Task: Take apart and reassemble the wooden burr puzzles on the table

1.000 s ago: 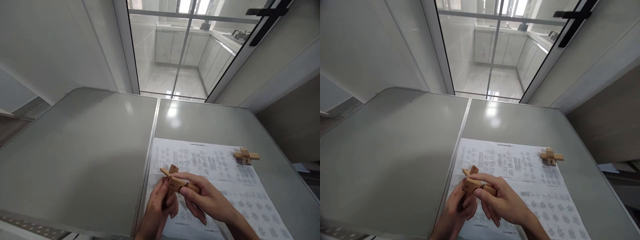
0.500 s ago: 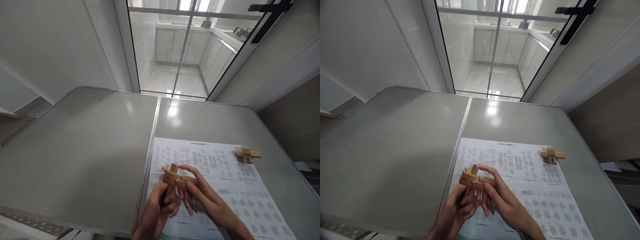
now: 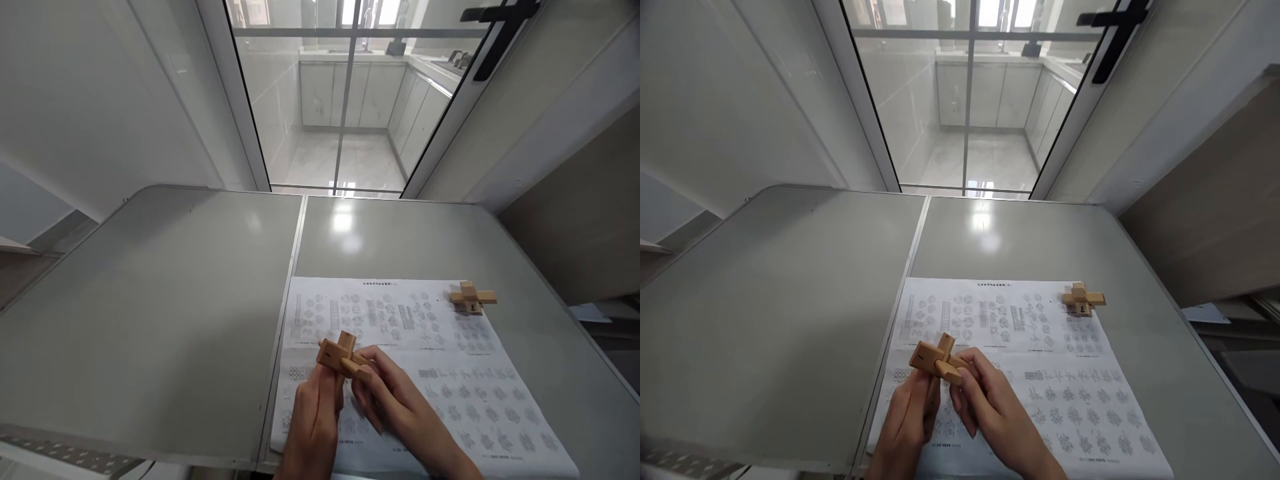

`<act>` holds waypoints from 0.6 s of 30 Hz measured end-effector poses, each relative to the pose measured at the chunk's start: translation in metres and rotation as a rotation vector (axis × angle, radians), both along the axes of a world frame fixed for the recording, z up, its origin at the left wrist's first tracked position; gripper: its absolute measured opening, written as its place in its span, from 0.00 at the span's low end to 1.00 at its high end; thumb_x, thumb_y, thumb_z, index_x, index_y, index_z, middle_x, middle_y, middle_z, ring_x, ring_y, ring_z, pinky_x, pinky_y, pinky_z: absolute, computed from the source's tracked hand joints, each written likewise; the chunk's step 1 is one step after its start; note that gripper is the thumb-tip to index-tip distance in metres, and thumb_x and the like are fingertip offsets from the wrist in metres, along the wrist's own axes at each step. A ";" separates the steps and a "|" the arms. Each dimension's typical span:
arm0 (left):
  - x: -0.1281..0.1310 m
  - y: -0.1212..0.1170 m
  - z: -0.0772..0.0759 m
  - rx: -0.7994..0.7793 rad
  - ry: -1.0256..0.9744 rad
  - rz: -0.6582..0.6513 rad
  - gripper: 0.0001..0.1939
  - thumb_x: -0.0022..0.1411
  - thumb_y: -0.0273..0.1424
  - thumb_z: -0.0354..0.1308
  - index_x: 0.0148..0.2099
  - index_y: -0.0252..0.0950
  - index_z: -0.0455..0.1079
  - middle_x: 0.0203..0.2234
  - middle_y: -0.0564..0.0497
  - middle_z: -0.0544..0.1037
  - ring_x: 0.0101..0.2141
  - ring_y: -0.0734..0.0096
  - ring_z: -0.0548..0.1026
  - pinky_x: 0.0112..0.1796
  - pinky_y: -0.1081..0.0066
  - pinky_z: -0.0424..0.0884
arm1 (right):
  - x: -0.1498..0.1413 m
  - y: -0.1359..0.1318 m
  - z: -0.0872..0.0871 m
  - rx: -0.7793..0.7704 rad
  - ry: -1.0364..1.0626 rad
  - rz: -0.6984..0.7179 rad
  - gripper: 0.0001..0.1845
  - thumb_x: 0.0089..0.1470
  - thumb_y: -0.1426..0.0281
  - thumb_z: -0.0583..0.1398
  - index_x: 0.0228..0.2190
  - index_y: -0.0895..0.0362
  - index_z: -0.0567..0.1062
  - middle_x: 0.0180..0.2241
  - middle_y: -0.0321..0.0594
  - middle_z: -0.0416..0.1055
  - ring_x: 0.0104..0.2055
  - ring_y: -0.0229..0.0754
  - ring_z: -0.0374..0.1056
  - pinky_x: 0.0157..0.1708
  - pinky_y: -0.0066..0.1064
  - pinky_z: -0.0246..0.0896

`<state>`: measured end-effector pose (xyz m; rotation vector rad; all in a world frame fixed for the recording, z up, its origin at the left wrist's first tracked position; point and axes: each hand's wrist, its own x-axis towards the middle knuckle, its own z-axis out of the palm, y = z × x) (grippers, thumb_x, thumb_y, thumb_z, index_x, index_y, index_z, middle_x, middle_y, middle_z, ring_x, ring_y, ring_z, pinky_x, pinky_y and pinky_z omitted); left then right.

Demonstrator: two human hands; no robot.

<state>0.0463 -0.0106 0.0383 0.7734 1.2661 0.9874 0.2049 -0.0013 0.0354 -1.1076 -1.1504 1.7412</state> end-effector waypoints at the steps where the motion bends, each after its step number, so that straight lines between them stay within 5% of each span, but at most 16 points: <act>1: 0.002 0.000 0.003 0.036 0.077 0.012 0.27 0.70 0.54 0.58 0.27 0.39 0.64 0.19 0.55 0.63 0.21 0.73 0.55 0.22 0.72 0.50 | -0.001 -0.002 0.002 0.006 -0.002 -0.013 0.23 0.74 0.48 0.53 0.41 0.55 0.69 0.25 0.29 0.64 0.19 0.30 0.54 0.23 0.27 0.53; 8: 0.014 0.003 0.009 0.282 0.247 -0.133 0.43 0.67 0.69 0.41 0.30 0.38 0.78 0.18 0.46 0.72 0.22 0.63 0.66 0.27 0.66 0.60 | 0.000 -0.019 0.007 -0.035 0.045 -0.148 0.24 0.72 0.46 0.54 0.37 0.54 0.68 0.23 0.27 0.60 0.17 0.30 0.50 0.20 0.26 0.49; 18: 0.036 0.001 0.015 0.306 0.372 -0.104 0.47 0.61 0.74 0.30 0.19 0.38 0.62 0.15 0.48 0.62 0.20 0.68 0.58 0.25 0.66 0.50 | 0.013 -0.047 0.020 0.026 -0.035 -0.152 0.27 0.70 0.43 0.54 0.34 0.53 0.67 0.24 0.32 0.63 0.21 0.34 0.53 0.21 0.29 0.45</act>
